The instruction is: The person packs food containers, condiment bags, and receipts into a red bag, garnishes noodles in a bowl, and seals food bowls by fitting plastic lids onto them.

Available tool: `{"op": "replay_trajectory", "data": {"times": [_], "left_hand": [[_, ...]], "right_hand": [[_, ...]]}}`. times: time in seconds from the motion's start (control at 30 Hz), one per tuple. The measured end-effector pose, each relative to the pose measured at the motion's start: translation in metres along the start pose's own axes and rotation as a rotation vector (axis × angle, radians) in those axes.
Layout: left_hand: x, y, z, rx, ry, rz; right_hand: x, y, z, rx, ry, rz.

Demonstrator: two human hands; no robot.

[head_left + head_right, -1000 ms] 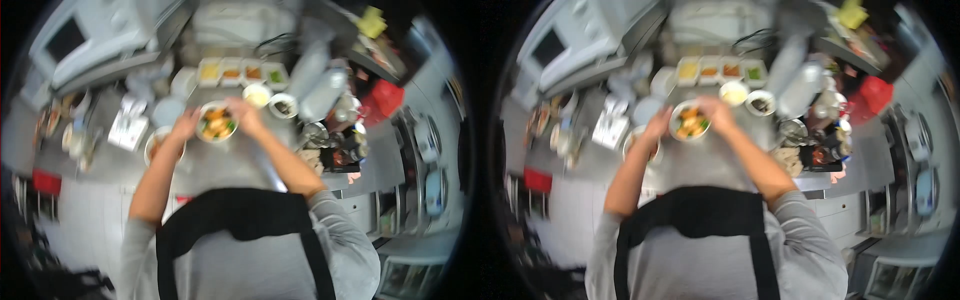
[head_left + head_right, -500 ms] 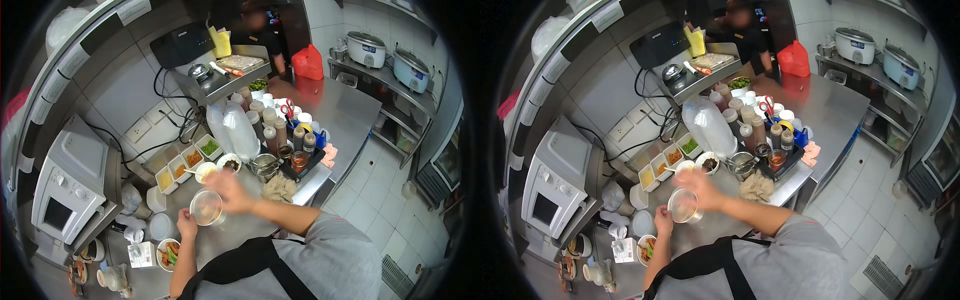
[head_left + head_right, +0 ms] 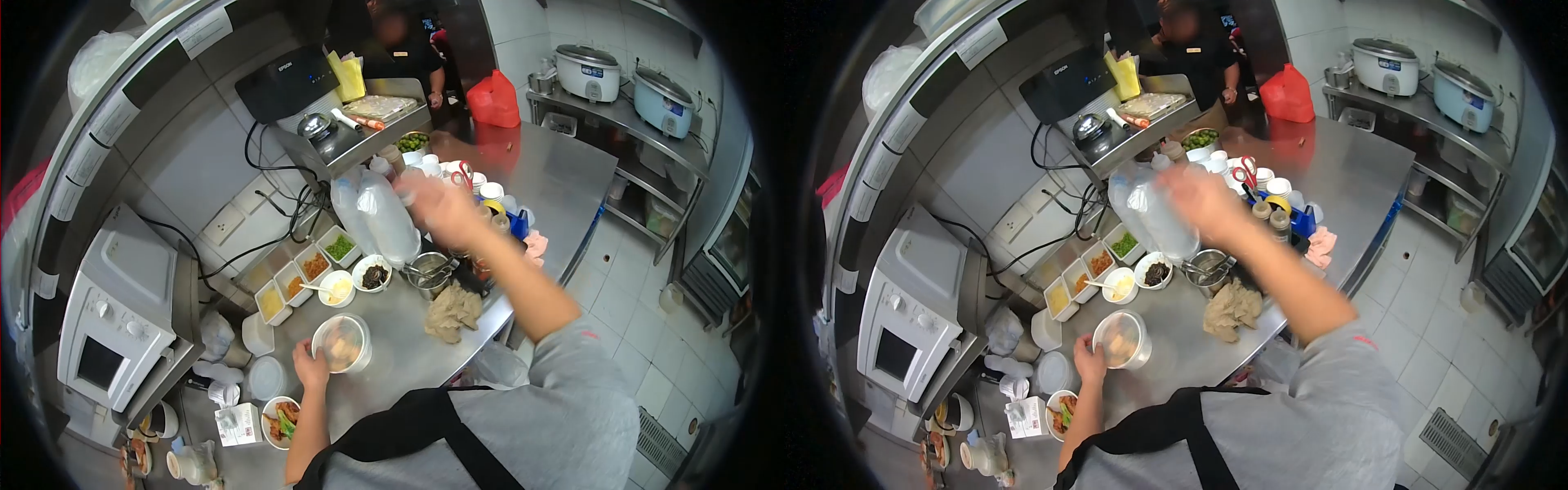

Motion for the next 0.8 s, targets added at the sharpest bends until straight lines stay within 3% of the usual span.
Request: {"op": "replay_trajectory", "data": {"times": [0.03, 0.07, 0.13, 0.2, 0.3, 0.4, 0.5, 0.8], "left_hand": [[0.000, 0.002, -0.002, -0.003, 0.001, 0.002], [-0.002, 0.003, -0.004, -0.007, 0.004, 0.000], [-0.004, 0.002, -0.007, -0.026, -0.002, -0.011], [-0.002, 0.005, -0.009, -0.046, -0.025, -0.009], [-0.009, 0.010, -0.011, -0.056, -0.052, -0.012], [-0.011, 0.012, -0.012, -0.099, -0.089, 0.054], [-0.014, 0.015, -0.011, -0.145, -0.124, 0.113], [-0.012, 0.022, -0.008, -0.134, -0.103, 0.187]], "right_hand": [[-0.018, -0.061, -0.031, 0.217, 0.041, 0.557], [-0.025, -0.120, -0.055, 0.358, -0.033, 0.559], [-0.063, -0.208, -0.095, 0.283, -0.011, 0.155], [-0.086, -0.259, -0.116, 0.324, -0.273, 0.126], [-0.096, -0.287, -0.119, 0.329, -0.222, -0.035], [-0.089, -0.295, -0.103, 0.500, -0.217, -0.195], [-0.079, -0.299, -0.092, 0.481, -0.097, -0.352], [-0.062, -0.309, -0.081, 0.609, 0.160, -0.353]]}}
Point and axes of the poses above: each hand's wrist, its own z-axis towards the middle knuckle, its own y-axis out of the back of the hand, x = y × z, the point moved 4 cm from there along z, towards the middle knuckle, and after that the axes turned 1 degree about z, right-handed, at the moved point
